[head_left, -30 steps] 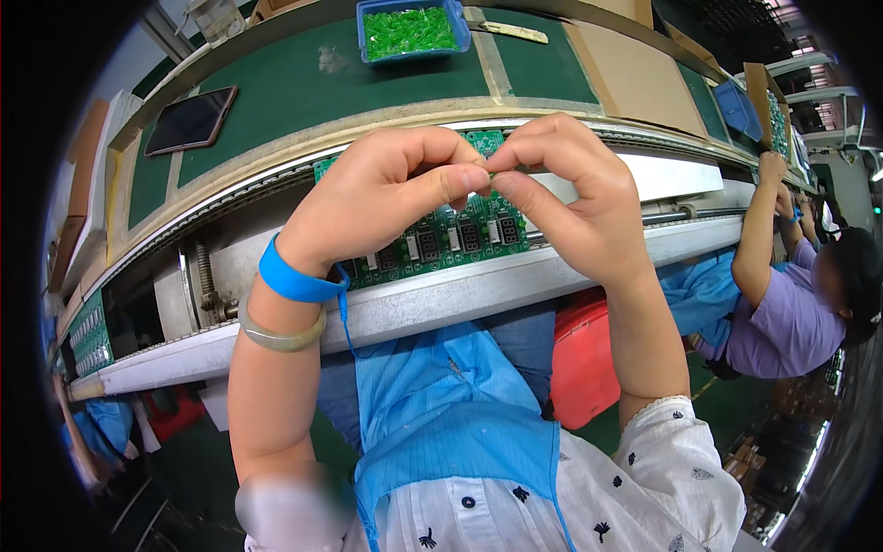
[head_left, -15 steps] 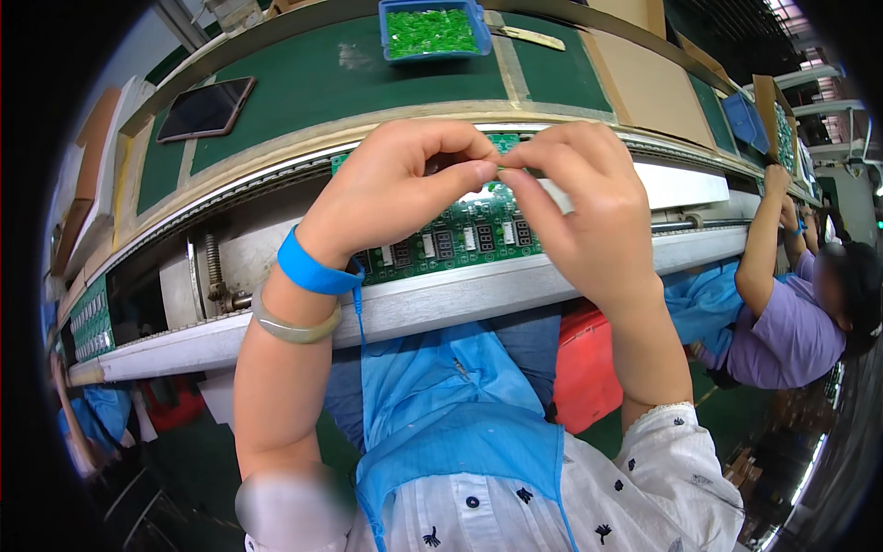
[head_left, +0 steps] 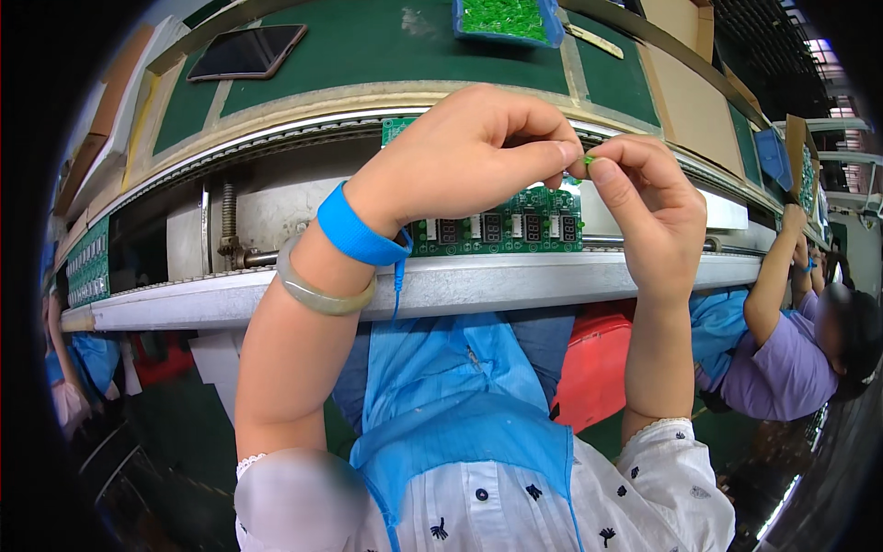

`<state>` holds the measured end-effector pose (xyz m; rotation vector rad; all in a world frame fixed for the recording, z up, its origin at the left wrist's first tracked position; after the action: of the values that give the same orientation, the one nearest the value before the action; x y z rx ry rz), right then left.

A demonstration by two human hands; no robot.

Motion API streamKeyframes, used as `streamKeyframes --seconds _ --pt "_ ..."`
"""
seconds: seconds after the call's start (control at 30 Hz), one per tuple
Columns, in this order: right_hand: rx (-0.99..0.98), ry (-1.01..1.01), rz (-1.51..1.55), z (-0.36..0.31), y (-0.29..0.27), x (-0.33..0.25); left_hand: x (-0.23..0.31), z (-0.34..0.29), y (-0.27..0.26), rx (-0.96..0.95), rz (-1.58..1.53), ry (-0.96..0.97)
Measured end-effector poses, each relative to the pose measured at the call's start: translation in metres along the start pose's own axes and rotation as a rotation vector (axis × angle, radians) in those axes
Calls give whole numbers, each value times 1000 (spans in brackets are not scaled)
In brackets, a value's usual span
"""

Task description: The person inserts small green electronic components into a green circuit board. They pick components from a blue tray and place them into specific slots on the board, repeating this process for multiple units on an assembly line.

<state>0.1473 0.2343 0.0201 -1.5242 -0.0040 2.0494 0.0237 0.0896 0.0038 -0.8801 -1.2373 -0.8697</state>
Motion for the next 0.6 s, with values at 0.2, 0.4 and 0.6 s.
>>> streamKeyframes --seconds 0.2,0.4,0.6 --pt "-8 -121 -134 0 1 -9 2 -1 -2 -3 73 49" --pt "8 -233 -240 -2 0 -16 2 -1 0 -11 26 67" --pt "20 -335 -334 -3 -7 -18 1 -2 2 8 50 104"
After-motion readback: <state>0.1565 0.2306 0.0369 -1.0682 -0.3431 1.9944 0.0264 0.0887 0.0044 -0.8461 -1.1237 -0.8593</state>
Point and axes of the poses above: each hand's wrist, its own z-axis towards the middle knuckle, its own y-axis out of the palm, x = y × z, the point moved 3 cm from there along z, towards the middle knuckle
